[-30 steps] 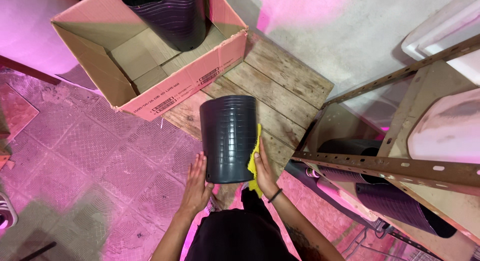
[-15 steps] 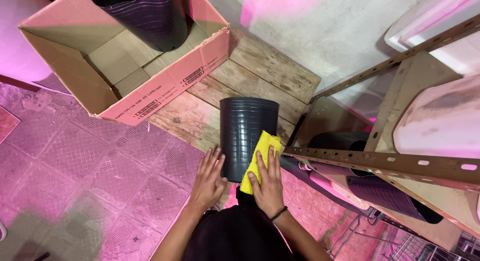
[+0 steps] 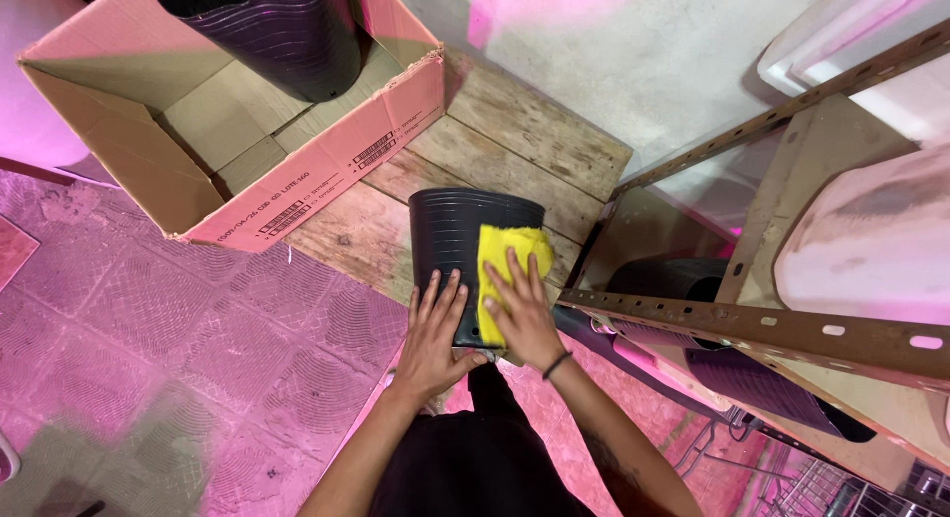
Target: The person cleans a black plastic garden pot using a yellow cloth, wiping the exterior and interior surfaces before placing it on a shelf.
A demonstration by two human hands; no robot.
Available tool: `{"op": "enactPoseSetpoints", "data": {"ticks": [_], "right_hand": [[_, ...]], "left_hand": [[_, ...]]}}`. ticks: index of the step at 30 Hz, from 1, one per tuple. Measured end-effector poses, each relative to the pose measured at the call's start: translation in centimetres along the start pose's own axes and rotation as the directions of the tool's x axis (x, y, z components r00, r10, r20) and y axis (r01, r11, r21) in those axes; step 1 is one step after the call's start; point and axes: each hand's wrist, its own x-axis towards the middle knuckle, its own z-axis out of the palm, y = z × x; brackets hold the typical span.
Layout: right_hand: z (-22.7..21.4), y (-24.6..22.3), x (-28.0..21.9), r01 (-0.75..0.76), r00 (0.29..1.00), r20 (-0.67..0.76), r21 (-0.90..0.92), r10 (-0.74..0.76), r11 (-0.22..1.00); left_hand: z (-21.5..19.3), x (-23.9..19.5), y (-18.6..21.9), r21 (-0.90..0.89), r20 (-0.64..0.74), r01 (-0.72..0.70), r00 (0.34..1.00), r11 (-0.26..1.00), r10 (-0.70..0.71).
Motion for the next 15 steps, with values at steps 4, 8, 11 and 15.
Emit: {"op": "enactPoseSetpoints", "data": {"ticks": [4, 8, 11, 15], "right_hand": [[-0.1, -0.9, 2.4, -0.155, 0.988, -0.003, 0.145, 0.157, 0.977], [-0.9, -7.9, -5.1, 0.042, 0.986, 0.164, -0.023, -0.037, 0.999], [-0.6, -7.2, -4.2, 0.104, 0.967, 0.233, -0.002, -0.100, 0.995], [0.5, -1.5, 3.8, -0.161, 0.981, 0.132, 0.150, 0.142, 0.975]], "left_hand": [[-0.1, -0.7, -1.0, -0.020, -0.015, 0.045, 0.999, 0.999, -0.045], [-1.1, -1.9, -2.4, -0.063, -0.043, 0.090, 0.995, 0.994, -0.093], [-1.4, -2.7, -3.4, -0.048, -0.032, 0.096, 0.995, 0.994, -0.098], [-1.9, -3.0, -3.7, -0.057, -0.021, 0.150, 0.988, 0.987, -0.152]]}}
